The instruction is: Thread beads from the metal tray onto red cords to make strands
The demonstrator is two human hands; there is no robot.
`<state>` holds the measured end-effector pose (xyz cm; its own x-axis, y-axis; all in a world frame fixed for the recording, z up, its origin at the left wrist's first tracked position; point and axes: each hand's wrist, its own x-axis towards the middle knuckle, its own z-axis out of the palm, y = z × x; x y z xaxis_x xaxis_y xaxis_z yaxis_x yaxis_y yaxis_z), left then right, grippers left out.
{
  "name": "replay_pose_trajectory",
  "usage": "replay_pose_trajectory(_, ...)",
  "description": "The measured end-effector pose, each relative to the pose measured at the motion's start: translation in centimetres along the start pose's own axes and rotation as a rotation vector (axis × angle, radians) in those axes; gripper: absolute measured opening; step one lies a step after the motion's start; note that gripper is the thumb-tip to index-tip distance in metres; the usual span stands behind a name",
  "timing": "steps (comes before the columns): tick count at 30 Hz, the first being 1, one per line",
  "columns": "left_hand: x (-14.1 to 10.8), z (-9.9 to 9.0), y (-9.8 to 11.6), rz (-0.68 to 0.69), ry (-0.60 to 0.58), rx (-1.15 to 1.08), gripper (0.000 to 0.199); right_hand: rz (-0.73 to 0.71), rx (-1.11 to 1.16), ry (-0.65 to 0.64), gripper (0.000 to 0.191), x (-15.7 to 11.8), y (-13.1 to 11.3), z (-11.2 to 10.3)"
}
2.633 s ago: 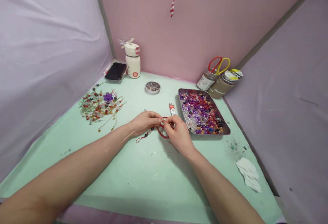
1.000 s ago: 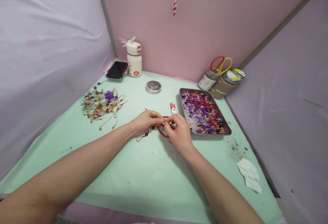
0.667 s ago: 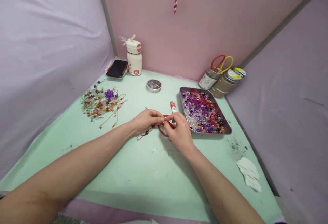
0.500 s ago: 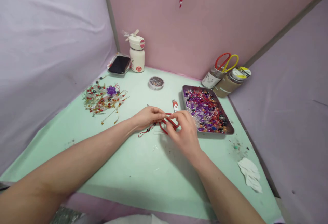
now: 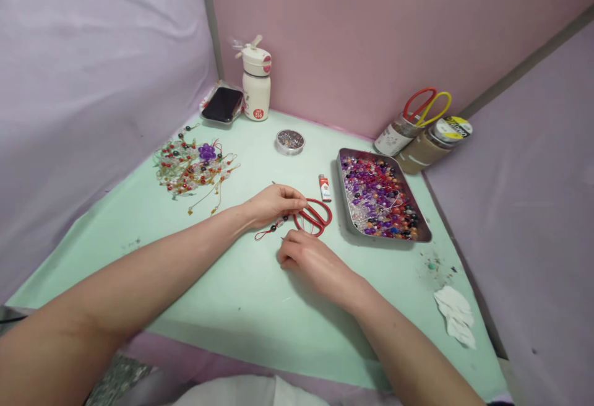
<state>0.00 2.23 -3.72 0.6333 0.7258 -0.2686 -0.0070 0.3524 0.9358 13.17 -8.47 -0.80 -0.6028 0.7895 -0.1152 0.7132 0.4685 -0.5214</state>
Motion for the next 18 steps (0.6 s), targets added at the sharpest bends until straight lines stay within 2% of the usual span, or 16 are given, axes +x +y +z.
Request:
replay_pose_trajectory(6, -0.3, 0.3, 0.4, 0.008, 0.029, -0.085, 0.026, 0.008, 0.02, 0.053, 0.01, -0.5, 0.0, -0.4)
replay_pose_trajectory(11, -0.3, 0.3, 0.5, 0.007, 0.013, -0.142, 0.026, 0.124, -0.154, 0.294, 0.012, -0.1, 1.4, -0.2)
replay_pose_trajectory(18, -0.2, 0.2, 0.3, 0.015, 0.017, -0.171, 0.024, 0.061, -0.376, 0.294, 0.015, 1.3, 1.4, 1.6)
